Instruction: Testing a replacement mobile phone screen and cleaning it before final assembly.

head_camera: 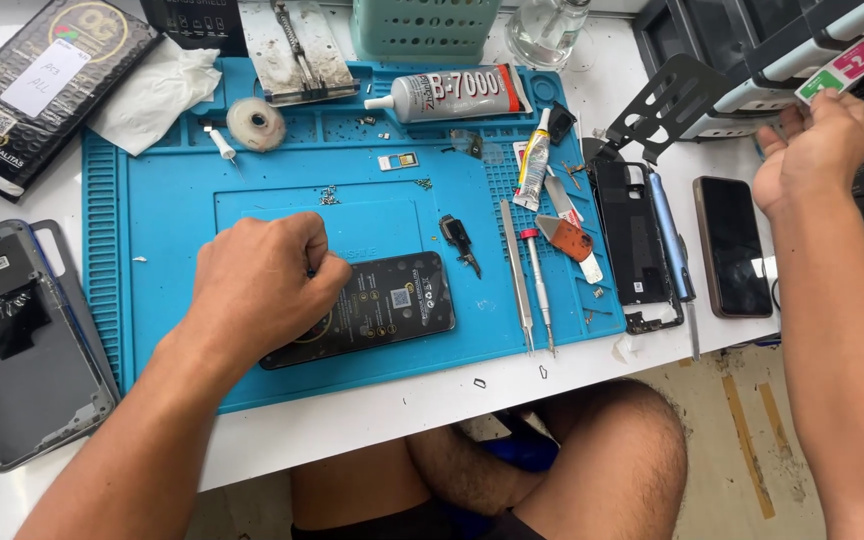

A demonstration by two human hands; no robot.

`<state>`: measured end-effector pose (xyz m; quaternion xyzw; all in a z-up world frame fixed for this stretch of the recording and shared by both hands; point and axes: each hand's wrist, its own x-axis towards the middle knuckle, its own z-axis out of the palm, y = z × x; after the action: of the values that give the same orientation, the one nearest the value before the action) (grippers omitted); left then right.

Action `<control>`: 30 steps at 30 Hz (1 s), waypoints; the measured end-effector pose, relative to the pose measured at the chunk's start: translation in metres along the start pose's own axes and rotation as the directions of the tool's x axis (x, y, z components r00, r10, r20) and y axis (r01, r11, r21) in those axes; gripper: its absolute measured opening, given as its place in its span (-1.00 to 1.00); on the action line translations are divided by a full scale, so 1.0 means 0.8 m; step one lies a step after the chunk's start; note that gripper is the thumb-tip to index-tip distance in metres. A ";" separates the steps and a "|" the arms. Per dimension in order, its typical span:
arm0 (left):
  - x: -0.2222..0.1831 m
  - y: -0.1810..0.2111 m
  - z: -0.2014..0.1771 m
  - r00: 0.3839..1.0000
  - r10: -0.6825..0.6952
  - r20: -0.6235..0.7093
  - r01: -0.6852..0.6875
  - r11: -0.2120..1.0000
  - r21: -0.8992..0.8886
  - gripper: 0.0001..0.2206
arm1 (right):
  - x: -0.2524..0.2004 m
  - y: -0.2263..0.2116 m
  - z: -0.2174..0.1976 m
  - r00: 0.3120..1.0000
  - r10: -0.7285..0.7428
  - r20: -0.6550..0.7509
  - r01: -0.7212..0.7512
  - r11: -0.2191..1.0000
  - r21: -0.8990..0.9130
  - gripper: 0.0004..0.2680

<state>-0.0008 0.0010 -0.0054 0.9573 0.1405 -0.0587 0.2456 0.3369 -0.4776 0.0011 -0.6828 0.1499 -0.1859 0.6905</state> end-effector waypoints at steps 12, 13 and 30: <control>-0.001 -0.011 0.004 0.975 0.124 -0.183 -0.145 0.984 -0.101 -0.85 | -0.120 -0.015 -0.031 0.955 -0.236 0.179 0.252 0.965 -0.068 -0.90; -0.001 -0.010 0.004 0.979 0.105 -0.176 -0.125 0.987 -0.103 -0.85 | -0.131 -0.007 -0.038 0.955 -0.223 0.194 0.241 0.968 -0.074 -0.90; -0.028 0.021 0.002 0.707 0.603 -0.370 -0.706 0.630 -0.323 -0.65 | -0.469 -0.044 0.083 0.544 -0.281 0.791 0.409 0.912 0.043 -0.86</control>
<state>-0.0175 -0.0197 0.0047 0.8598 -0.1827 0.1783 0.4423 0.0334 -0.2453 0.0203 -0.7589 -0.2902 0.0094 0.5829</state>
